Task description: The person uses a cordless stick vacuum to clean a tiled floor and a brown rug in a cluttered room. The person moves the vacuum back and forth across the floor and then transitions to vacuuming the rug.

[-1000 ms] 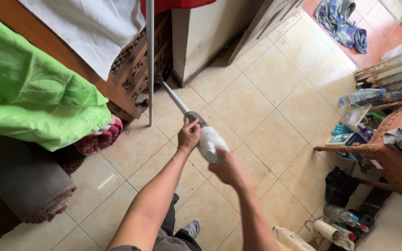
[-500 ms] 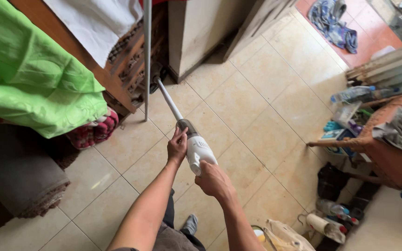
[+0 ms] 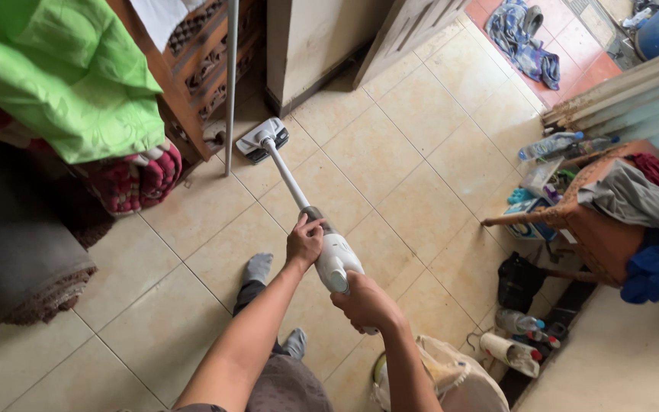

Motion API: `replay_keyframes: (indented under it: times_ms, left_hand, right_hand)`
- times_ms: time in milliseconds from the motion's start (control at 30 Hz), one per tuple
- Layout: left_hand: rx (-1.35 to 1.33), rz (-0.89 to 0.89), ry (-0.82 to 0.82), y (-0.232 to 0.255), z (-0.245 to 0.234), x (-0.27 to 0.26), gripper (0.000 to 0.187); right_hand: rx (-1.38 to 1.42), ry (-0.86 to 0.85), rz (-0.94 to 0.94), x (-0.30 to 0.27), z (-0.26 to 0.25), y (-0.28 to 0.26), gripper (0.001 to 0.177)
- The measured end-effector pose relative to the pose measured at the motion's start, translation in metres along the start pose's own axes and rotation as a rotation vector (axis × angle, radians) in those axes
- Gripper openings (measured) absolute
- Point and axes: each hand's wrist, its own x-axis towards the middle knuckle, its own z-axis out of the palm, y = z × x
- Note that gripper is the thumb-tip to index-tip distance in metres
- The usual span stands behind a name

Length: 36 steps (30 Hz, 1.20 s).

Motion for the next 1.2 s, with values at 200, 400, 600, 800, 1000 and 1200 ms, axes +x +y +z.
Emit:
replay_keyframes:
  times_ms: [200, 400, 600, 800, 1000, 1200]
  left_hand:
    - [0.355, 0.470, -0.365, -0.044, 0.018, -0.083, 0.036]
    - [0.396, 0.497, -0.400, -0.046, 0.041, -0.200, 0.029]
    - [0.407, 0.497, -0.323, -0.047, 0.048, -0.234, 0.027]
    - [0.398, 0.571, -0.238, -0.075, 0.032, -0.192, 0.032]
    - [0.378, 0.492, -0.248, -0.086, 0.018, -0.199, 0.034]
    - [0.149, 0.142, -0.234, -0.050, 0.030, -0.270, 0.038]
  right_hand:
    - [0.129, -0.034, 0.028, -0.081, 0.036, 0.068, 0.024]
    - [0.089, -0.109, -0.014, -0.162, 0.045, 0.131, 0.028]
    - [0.072, -0.114, -0.024, -0.179, 0.048, 0.147, 0.026]
    - [0.001, -0.070, -0.051, -0.143, 0.071, 0.145, 0.028]
    - [0.162, -0.125, -0.114, -0.144, 0.098, 0.157, 0.026]
    - [0.052, -0.178, -0.075, -0.182, 0.081, 0.184, 0.026]
